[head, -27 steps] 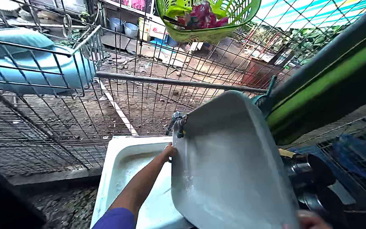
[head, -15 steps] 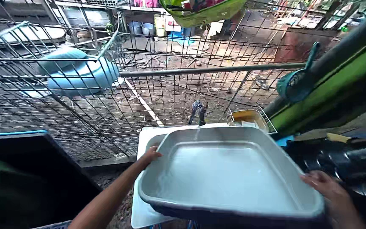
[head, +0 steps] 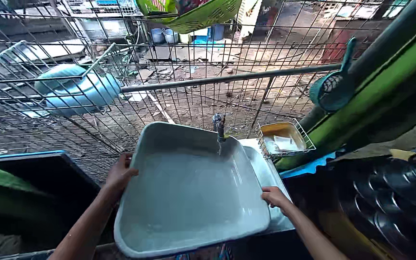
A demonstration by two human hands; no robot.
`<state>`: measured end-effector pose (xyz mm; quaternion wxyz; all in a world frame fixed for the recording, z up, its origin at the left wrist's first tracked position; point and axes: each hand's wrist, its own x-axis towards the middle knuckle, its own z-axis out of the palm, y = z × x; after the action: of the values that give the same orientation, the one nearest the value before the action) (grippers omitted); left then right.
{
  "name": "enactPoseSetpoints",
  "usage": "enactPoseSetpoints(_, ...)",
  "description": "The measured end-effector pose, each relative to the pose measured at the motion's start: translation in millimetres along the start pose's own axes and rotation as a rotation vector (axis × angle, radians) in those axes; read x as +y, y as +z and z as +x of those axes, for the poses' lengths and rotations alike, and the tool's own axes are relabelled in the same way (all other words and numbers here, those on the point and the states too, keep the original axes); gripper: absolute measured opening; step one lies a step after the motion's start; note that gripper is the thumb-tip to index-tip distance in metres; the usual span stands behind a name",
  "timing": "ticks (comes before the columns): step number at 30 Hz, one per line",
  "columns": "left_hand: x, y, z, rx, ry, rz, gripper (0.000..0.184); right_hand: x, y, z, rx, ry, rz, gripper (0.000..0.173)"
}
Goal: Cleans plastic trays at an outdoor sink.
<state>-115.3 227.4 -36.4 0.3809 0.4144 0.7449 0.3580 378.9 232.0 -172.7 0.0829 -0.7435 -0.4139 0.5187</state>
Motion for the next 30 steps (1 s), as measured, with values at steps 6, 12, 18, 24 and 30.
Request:
enactPoseSetpoints(6,7,4,-37,0.128,0.129,-0.128,0.075,6,49,70,-0.103,0.057,-0.07,0.039)
enactPoseSetpoints(12,29,14,-70,0.197,0.113,-0.331,0.074,-59,67,65,0.102,-0.326,-0.18,0.046)
enactPoseSetpoints(18,47,28,-88,0.282,0.168,-0.377,0.072,-192,97,82,-0.16,-0.266,1.114,0.024)
enactPoseSetpoints(24,32,39,-110,0.346,0.305,-0.431,0.071,-196,88,117,-0.704,-0.167,1.212,0.056)
enactPoseSetpoints(30,14,47,-117,0.308,0.478,-0.406,0.062,-202,81,117,-0.533,-0.081,1.254,0.043)
